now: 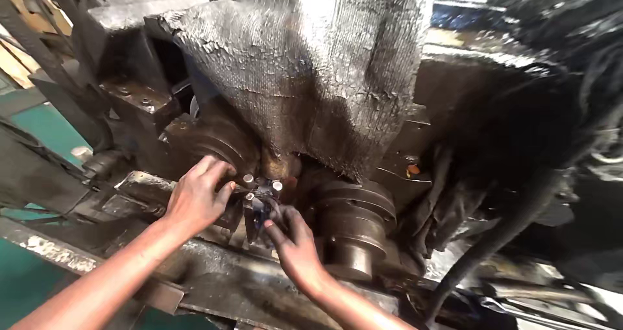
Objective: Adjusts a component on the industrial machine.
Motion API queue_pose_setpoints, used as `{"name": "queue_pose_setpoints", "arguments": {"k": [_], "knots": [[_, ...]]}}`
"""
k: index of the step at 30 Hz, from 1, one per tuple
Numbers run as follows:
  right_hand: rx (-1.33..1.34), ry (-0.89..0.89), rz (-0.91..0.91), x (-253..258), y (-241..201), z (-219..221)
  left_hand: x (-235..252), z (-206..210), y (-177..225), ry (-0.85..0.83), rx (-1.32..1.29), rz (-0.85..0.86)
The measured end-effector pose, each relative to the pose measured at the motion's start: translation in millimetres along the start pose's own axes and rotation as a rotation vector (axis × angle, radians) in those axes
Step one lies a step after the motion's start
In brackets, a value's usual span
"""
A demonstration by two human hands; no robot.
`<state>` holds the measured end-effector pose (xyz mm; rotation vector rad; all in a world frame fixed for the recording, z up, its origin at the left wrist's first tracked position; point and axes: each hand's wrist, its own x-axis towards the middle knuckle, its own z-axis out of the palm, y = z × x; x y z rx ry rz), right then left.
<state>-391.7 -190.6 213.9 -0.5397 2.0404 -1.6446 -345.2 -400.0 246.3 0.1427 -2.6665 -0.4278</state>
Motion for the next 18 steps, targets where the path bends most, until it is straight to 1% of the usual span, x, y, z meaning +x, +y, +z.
{"name": "queue_pose_setpoints", "arguments": {"k": [2,3,4,6,8,11,14,16,18], "knots": [[0.254,0.033,0.147,4.8,2.3,4.5,-1.3,2.4,4.9,0.03,0.06,0.187],[0.312,0.039,0.198,7.6,2.5,5.4,-0.2,3.6,8.6,0.012,0.093,0.241],[0.312,0.031,0.215,10.0,2.7,5.1,1.3,4.9,12.2,-0.018,0.117,0.263],[0.186,0.035,0.185,13.3,3.3,5.2,4.5,9.7,16.8,-0.058,0.143,0.297],[-0.004,0.05,0.146,15.5,0.6,1.4,8.4,12.9,20.5,-0.096,0.165,0.328],[-0.131,0.03,0.145,16.8,-9.9,-6.8,13.4,11.1,25.4,-0.161,0.11,0.262],[-0.04,-0.033,0.152,18.5,-17.3,-10.4,19.4,11.7,26.6,-0.18,0.061,0.225],[0.041,-0.021,0.129,20.4,-21.4,-11.8,25.8,14.4,28.9,-0.195,0.059,0.198],[0.032,-0.022,0.103,22.9,-24.5,-14.1,32.6,12.4,35.7,-0.247,0.058,0.134]]}}
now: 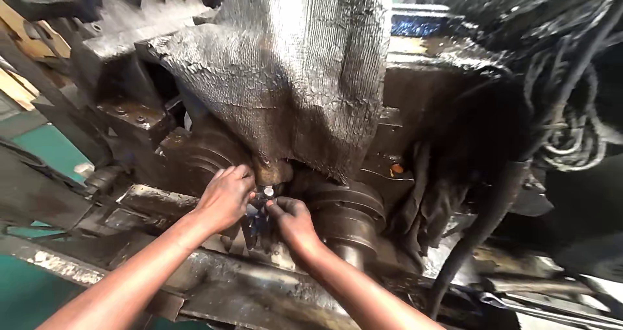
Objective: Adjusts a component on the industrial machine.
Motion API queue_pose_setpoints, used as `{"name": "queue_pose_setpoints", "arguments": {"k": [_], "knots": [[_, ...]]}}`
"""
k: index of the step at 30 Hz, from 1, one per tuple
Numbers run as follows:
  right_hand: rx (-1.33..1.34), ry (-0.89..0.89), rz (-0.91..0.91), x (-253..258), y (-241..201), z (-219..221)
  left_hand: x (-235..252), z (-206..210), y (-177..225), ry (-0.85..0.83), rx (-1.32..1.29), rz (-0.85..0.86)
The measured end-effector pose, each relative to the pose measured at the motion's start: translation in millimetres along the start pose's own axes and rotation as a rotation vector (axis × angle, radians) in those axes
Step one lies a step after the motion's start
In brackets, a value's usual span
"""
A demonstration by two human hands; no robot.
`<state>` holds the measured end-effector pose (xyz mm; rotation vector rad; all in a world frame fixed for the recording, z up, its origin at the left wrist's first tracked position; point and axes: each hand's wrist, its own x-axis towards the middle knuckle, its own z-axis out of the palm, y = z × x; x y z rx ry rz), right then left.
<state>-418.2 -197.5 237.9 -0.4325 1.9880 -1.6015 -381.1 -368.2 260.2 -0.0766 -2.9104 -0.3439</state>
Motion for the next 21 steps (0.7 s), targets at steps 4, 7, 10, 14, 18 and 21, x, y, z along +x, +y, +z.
{"name": "queue_pose_setpoints", "arguments": {"k": [4,7,10,14,18,21], "knots": [[-0.175,-0.106,-0.037,-1.1,14.3,8.3,3.6,-6.6,6.8,-0.1,-0.154,-0.119],[-0.134,-0.116,-0.028,-0.5,24.7,20.3,5.2,-13.0,14.1,-0.157,-0.305,-0.216],[-0.032,-0.067,-0.031,-0.4,21.5,28.4,6.6,-18.4,23.2,-0.128,-0.415,-0.243],[0.148,-0.045,-0.047,-6.8,13.3,28.8,11.6,-35.7,17.2,-0.085,-0.352,-0.098],[0.215,-0.059,-0.024,-7.9,18.5,17.6,0.5,-37.8,9.6,-0.158,-0.369,-0.059],[0.178,-0.043,-0.043,-10.3,19.4,9.6,1.9,-32.2,-0.1,-0.111,-0.353,-0.084]]}}
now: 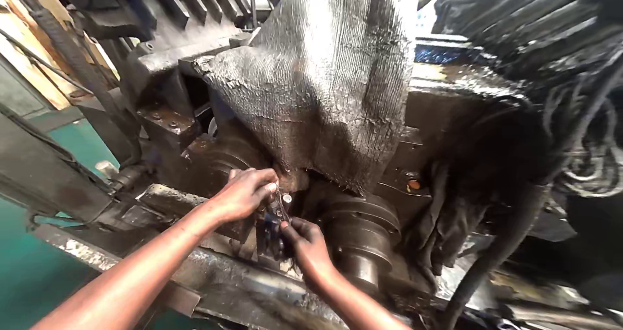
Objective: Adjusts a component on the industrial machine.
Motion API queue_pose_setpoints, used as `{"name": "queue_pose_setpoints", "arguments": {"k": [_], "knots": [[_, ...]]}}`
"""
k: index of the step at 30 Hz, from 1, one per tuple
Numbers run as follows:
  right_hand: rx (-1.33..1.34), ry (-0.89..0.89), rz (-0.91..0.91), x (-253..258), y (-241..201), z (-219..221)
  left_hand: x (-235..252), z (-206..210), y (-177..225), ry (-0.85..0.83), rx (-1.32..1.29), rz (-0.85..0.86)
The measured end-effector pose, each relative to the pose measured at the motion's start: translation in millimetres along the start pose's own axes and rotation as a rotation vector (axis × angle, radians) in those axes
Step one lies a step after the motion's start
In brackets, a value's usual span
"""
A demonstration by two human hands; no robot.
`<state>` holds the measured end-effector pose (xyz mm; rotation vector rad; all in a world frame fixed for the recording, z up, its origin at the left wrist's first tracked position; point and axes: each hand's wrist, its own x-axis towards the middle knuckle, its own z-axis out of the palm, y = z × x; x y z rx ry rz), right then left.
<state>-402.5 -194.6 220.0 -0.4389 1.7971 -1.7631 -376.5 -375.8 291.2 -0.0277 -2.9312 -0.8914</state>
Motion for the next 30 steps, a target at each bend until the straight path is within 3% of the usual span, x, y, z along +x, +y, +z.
{"name": "queue_pose_setpoints", "arguments": {"k": [4,7,11,14,18,24,27,30], "knots": [[-0.027,0.008,0.019,-1.9,-6.0,-6.6,2.0,5.8,28.4,0.078,0.071,0.068],[0.255,-0.042,0.219,-3.9,-13.1,-9.0,4.3,-7.0,51.9,0.067,0.208,0.136],[0.463,-0.098,0.45,-4.7,-15.7,-5.7,-4.6,-30.9,45.5,0.254,-0.083,0.057],[0.488,-0.171,0.491,-3.5,-12.8,5.7,-6.8,-34.2,35.3,0.324,-0.278,0.032],[0.397,-0.068,0.308,-7.9,-20.8,16.2,-10.8,-31.8,30.5,0.387,-0.525,-0.11],[0.052,-0.013,0.139,-2.0,-47.3,-22.5,-10.4,-24.3,23.4,0.499,-0.903,-0.301],[-0.439,-0.098,-0.099,-7.0,-33.6,-19.1,-1.0,-11.4,42.1,0.362,-0.96,-0.191],[-0.685,-0.253,-0.269,-19.4,-25.3,-0.9,6.6,10.6,56.9,0.03,-0.636,0.051]]}}
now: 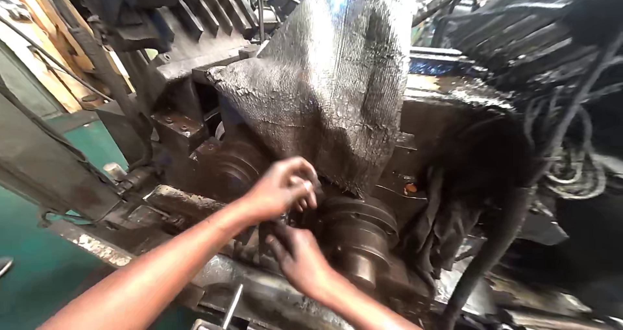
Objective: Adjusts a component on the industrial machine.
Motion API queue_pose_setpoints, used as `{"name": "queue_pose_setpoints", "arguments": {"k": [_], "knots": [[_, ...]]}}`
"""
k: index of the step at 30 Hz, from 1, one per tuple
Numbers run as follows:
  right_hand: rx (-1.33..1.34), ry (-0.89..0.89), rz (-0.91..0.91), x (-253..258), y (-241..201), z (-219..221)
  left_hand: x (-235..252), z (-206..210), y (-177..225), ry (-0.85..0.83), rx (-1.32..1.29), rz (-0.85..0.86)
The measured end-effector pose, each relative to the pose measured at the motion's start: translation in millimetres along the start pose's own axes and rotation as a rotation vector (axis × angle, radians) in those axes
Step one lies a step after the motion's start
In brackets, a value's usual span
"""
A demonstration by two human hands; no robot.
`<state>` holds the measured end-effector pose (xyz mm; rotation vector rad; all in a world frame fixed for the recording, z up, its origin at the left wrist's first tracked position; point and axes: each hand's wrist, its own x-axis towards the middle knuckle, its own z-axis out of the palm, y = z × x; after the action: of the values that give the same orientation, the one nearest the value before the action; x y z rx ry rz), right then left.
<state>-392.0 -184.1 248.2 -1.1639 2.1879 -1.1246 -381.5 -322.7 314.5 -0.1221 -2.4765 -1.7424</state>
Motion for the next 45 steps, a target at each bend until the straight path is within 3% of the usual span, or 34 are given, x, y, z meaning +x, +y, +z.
{"name": "queue_pose_setpoints", "arguments": {"k": [2,3,5,6,8,10,12,14,15,17,19,25,30,32,36,40,42,43,45], "knots": [[-0.003,-0.046,-0.065,-4.4,-2.9,6.1,0.8,4.8,12.0,-0.284,0.456,0.047],[0.033,-0.019,-0.103,-6.0,-0.8,7.1,0.2,3.1,18.5,-0.337,0.673,0.076],[0.134,0.032,-0.163,-7.9,5.6,1.0,-3.5,-9.0,19.9,-0.162,0.846,0.104],[0.167,0.017,-0.174,-8.0,7.8,-5.7,-6.2,-17.1,17.7,-0.016,0.835,0.041],[0.161,-0.046,-0.177,-6.1,10.5,-18.1,-13.1,-28.6,10.3,0.169,0.772,-0.303],[0.119,-0.125,-0.212,-2.5,14.9,-22.8,-20.6,-29.8,-5.5,0.115,0.621,-0.686],[0.097,-0.199,-0.251,-0.3,17.9,-20.3,-28.9,-20.2,-23.2,0.083,0.294,-0.82],[0.074,-0.151,-0.239,-3.6,20.7,-12.1,-34.5,-11.5,-31.3,0.198,-0.029,-0.776],[0.089,-0.018,-0.209,-7.4,23.0,-3.7,-34.9,-10.9,-32.1,0.25,-0.104,-0.749],[0.144,0.318,-0.09,-12.3,25.8,14.7,-33.9,-15.4,-31.5,0.305,-0.139,-0.71],[0.17,0.458,0.053,-7.3,28.8,28.7,-30.2,-27.2,-36.4,0.312,-0.06,-0.666],[0.077,0.381,0.29,21.4,52.0,57.8,-14.7,-69.2,-46.3,0.164,0.541,-0.478],[0.095,0.479,0.208,15.9,55.0,51.3,-11.2,-73.1,-35.9,0.06,0.696,-0.419],[0.268,0.406,0.277,8.5,41.6,42.0,-12.8,-72.8,-37.7,0.048,0.723,-0.413],[0.896,0.316,0.321,-5.0,11.1,13.9,-20.3,-77.6,-57.3,0.07,0.676,-0.392],[1.098,0.279,0.479,4.1,-3.1,-24.9,-30.7,-75.4,-83.2,0.074,0.63,-0.404],[0.959,0.304,0.458,11.3,4.3,-32.1,-34.8,-70.1,-86.6,0.086,0.616,-0.402],[0.768,0.306,0.388,11.6,9.4,-33.9,-37.7,-66.0,-86.2,0.105,0.587,-0.398],[0.131,0.303,0.145,7.2,13.9,-40.5,-44.8,-54.8,-85.0,0.152,0.448,-0.403]]}}
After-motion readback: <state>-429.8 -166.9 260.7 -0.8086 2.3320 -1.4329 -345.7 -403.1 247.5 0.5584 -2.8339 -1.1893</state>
